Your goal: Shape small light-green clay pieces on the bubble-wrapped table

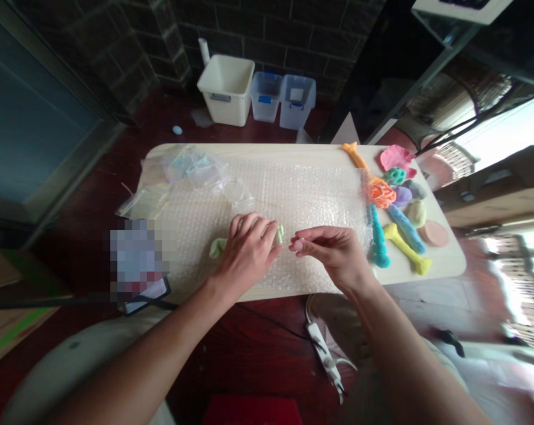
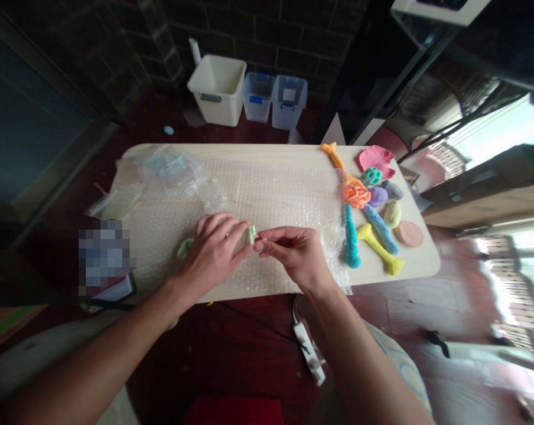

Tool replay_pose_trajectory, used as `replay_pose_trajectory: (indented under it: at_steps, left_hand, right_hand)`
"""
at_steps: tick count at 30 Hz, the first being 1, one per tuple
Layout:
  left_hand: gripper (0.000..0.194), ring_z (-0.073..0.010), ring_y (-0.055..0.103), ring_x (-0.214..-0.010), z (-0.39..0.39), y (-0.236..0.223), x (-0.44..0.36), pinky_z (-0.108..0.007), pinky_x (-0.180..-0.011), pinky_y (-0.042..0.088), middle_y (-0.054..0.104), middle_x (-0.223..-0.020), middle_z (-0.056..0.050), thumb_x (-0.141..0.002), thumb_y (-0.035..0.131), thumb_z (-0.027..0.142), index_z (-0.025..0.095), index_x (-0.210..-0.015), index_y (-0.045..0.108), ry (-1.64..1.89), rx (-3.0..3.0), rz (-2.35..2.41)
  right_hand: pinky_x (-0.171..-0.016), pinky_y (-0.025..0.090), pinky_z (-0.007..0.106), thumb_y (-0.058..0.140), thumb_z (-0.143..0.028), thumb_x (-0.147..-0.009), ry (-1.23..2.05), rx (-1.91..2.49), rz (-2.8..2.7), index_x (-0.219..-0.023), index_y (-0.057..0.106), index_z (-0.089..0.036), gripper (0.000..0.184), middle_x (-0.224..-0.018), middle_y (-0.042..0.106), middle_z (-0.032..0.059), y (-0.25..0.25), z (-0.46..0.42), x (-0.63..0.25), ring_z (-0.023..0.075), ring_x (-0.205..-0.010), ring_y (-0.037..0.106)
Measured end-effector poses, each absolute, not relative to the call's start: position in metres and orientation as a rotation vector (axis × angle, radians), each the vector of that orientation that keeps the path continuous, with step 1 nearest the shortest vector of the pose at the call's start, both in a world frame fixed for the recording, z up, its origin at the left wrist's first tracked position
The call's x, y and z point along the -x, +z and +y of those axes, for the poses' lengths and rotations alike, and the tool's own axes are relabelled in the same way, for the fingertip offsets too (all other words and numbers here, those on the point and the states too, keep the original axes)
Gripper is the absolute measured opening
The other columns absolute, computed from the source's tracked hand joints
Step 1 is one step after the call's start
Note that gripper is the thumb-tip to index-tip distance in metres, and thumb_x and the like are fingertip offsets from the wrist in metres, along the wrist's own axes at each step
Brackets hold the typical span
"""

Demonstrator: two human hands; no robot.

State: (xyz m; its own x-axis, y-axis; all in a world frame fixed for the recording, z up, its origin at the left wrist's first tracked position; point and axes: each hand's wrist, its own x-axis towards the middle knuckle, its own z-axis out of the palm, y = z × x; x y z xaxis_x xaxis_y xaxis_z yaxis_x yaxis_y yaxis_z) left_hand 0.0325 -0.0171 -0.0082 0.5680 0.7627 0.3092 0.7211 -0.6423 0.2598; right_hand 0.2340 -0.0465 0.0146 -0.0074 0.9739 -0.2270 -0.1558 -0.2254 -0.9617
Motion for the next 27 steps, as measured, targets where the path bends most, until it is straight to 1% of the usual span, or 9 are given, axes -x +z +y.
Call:
replay_pose_trajectory:
  at_steps: [4, 7, 11, 13, 16, 19, 21, 23, 27]
  left_hand:
    - [0.037, -0.0362, 0.058, -0.122, -0.015, -0.011, -0.034, -0.054, -0.104, 0.042, 0.072, -0.122, -0.017, -0.097, 0.067, 0.027, 0.011, -0.130, 0.065, 0.633, -2.668, 1.261]
    - [0.038, -0.0372, 0.058, -0.122, -0.014, -0.013, -0.034, -0.054, -0.103, 0.042, 0.072, -0.121, -0.017, -0.096, 0.066, 0.025, 0.012, -0.131, 0.064, 0.653, -2.655, 1.249]
    - [0.042, -0.0384, 0.056, -0.123, -0.014, -0.015, -0.036, -0.054, -0.103, 0.042, 0.072, -0.122, -0.018, -0.096, 0.064, 0.024, 0.008, -0.135, 0.062, 0.644, -2.666, 1.215]
    - [0.041, -0.0380, 0.056, -0.123, -0.014, -0.016, -0.037, -0.054, -0.102, 0.042, 0.072, -0.122, -0.017, -0.097, 0.063, 0.024, 0.009, -0.136, 0.062, 0.636, -2.661, 1.204]
    - [0.036, -0.0360, 0.056, -0.123, -0.013, -0.017, -0.038, -0.052, -0.102, 0.042, 0.073, -0.121, -0.016, -0.099, 0.061, 0.023, 0.011, -0.133, 0.063, 0.637, -2.634, 1.213]
    - [0.034, -0.0349, 0.055, -0.123, -0.014, -0.017, -0.038, -0.052, -0.103, 0.041, 0.072, -0.122, -0.016, -0.101, 0.060, 0.025, 0.010, -0.132, 0.064, 0.649, -2.628, 1.210]
    - [0.038, -0.0354, 0.055, -0.123, -0.014, -0.017, -0.038, -0.052, -0.104, 0.041, 0.071, -0.123, -0.017, -0.101, 0.061, 0.028, 0.009, -0.133, 0.063, 0.650, -2.634, 1.206]
    - [0.042, -0.0360, 0.054, -0.124, -0.014, -0.015, -0.037, -0.053, -0.104, 0.041, 0.069, -0.125, -0.018, -0.101, 0.061, 0.032, 0.007, -0.135, 0.062, 0.653, -2.629, 1.215]
    - [0.039, -0.0372, 0.053, -0.125, -0.014, -0.012, -0.036, -0.056, -0.105, 0.042, 0.065, -0.132, -0.021, -0.103, 0.057, 0.033, 0.009, -0.132, 0.065, 0.655, -2.599, 1.277]
  right_hand:
    - [-0.070, 0.065, 0.029, 0.099, -0.027, -0.065, 1.502, 1.173, -1.005, -0.082, 0.086, -0.023, 0.022, -0.081, 0.084, 0.0052, 0.021, -0.051, -0.225, 0.0166, -0.069, 0.076]
    - [-0.071, 0.067, 0.031, 0.097, -0.029, -0.070, 1.571, 1.140, -1.022, -0.086, 0.086, -0.023, 0.020, -0.083, 0.084, 0.0058, 0.027, -0.055, -0.221, 0.0174, -0.070, 0.077]
    - [-0.074, 0.069, 0.033, 0.091, -0.033, -0.078, 1.688, 1.122, -1.021, -0.096, 0.086, -0.022, 0.022, -0.090, 0.085, 0.0069, 0.034, -0.057, -0.220, 0.0202, -0.080, 0.080]
    - [-0.074, 0.069, 0.033, 0.088, -0.036, -0.083, 1.733, 1.104, -1.023, -0.101, 0.085, -0.021, 0.024, -0.091, 0.085, 0.0077, 0.036, -0.057, -0.221, 0.0210, -0.083, 0.081]
    - [-0.067, 0.066, 0.030, 0.081, -0.042, -0.090, 1.735, 1.085, -1.017, -0.099, 0.084, -0.020, 0.024, -0.088, 0.084, 0.0081, 0.035, -0.055, -0.225, 0.0196, -0.076, 0.080]
    - [-0.058, 0.060, 0.026, 0.077, -0.044, -0.094, 1.619, 1.120, -0.987, -0.088, 0.082, -0.019, 0.026, -0.080, 0.082, 0.0067, 0.031, -0.051, -0.230, 0.0158, -0.065, 0.075]
    - [-0.055, 0.056, 0.024, 0.078, -0.043, -0.093, 1.510, 1.152, -0.940, -0.079, 0.079, -0.019, 0.028, -0.073, 0.078, 0.0045, 0.029, -0.049, -0.234, 0.0133, -0.060, 0.071]
    - [-0.053, 0.052, 0.023, 0.083, -0.040, -0.088, 1.419, 1.175, -0.878, -0.074, 0.076, -0.019, 0.027, -0.068, 0.075, 0.0022, 0.028, -0.046, -0.236, 0.0117, -0.057, 0.066]
    - [-0.052, 0.046, 0.025, 0.094, -0.035, -0.075, 1.359, 1.206, -0.822, -0.075, 0.076, -0.021, 0.023, -0.063, 0.072, 0.0001, 0.027, -0.043, -0.238, 0.0116, -0.055, 0.059]
